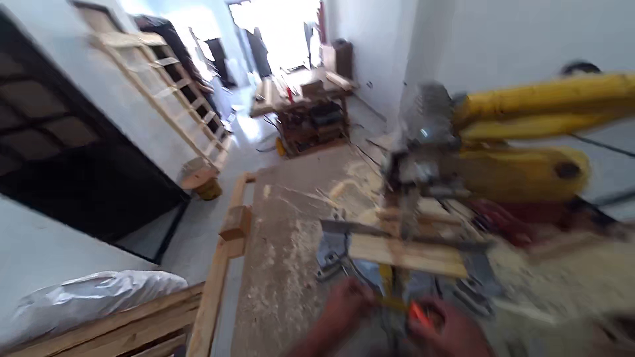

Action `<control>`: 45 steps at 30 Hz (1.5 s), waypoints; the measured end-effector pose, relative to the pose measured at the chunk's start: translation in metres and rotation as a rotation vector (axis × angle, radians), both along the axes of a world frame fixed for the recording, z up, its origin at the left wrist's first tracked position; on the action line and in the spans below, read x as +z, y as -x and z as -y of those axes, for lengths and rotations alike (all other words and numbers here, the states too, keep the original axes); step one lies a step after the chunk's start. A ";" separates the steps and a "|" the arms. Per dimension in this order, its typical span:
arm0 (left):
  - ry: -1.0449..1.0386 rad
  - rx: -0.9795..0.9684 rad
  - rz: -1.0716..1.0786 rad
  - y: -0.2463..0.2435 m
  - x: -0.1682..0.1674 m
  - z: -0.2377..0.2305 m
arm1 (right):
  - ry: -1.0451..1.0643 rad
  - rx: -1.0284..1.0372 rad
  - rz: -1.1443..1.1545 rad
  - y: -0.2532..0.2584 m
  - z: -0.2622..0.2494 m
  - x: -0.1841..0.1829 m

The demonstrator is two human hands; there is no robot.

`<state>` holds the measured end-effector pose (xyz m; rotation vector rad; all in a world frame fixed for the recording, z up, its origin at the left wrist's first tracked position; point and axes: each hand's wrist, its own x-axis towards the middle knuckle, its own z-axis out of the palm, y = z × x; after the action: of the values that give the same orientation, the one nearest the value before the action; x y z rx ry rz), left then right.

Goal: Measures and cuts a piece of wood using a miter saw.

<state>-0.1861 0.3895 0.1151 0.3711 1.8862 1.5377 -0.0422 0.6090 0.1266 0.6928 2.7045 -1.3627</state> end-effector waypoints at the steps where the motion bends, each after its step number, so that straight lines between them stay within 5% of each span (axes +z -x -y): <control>1: 0.085 0.042 -0.073 0.024 0.002 -0.002 | -0.061 -0.070 0.042 0.000 -0.022 0.007; 6: 0.508 0.301 -0.337 0.116 -0.016 -0.020 | -0.343 -0.324 -0.006 0.007 -0.122 0.016; 10: 0.622 0.241 -0.390 0.119 -0.017 -0.047 | -0.419 -0.312 0.015 0.025 -0.146 0.007; 18: 0.490 0.266 -0.495 0.105 -0.030 -0.067 | -0.530 -0.325 -0.102 0.042 -0.121 -0.019; 25: 0.442 0.319 -0.530 0.106 -0.040 -0.067 | -0.561 -0.323 -0.750 0.033 -0.118 -0.054; 27: 0.438 0.330 -0.525 0.105 -0.042 -0.067 | -0.483 -0.269 -0.851 0.037 -0.105 -0.037; 29: 0.444 0.329 -0.525 0.105 -0.043 -0.067 | -0.164 -0.181 -0.892 0.050 -0.078 -0.025; 34: 0.452 0.294 -0.541 0.104 -0.045 -0.065 | 0.219 -0.145 -0.570 0.095 -0.033 -0.021; 45: 0.493 0.294 -0.578 0.104 -0.047 -0.067 | 0.155 -0.134 -0.548 0.127 -0.026 -0.044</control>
<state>-0.2899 0.4564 0.0677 0.3422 2.7919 1.1407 -0.1688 0.6346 0.0826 0.5598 2.9270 -2.0308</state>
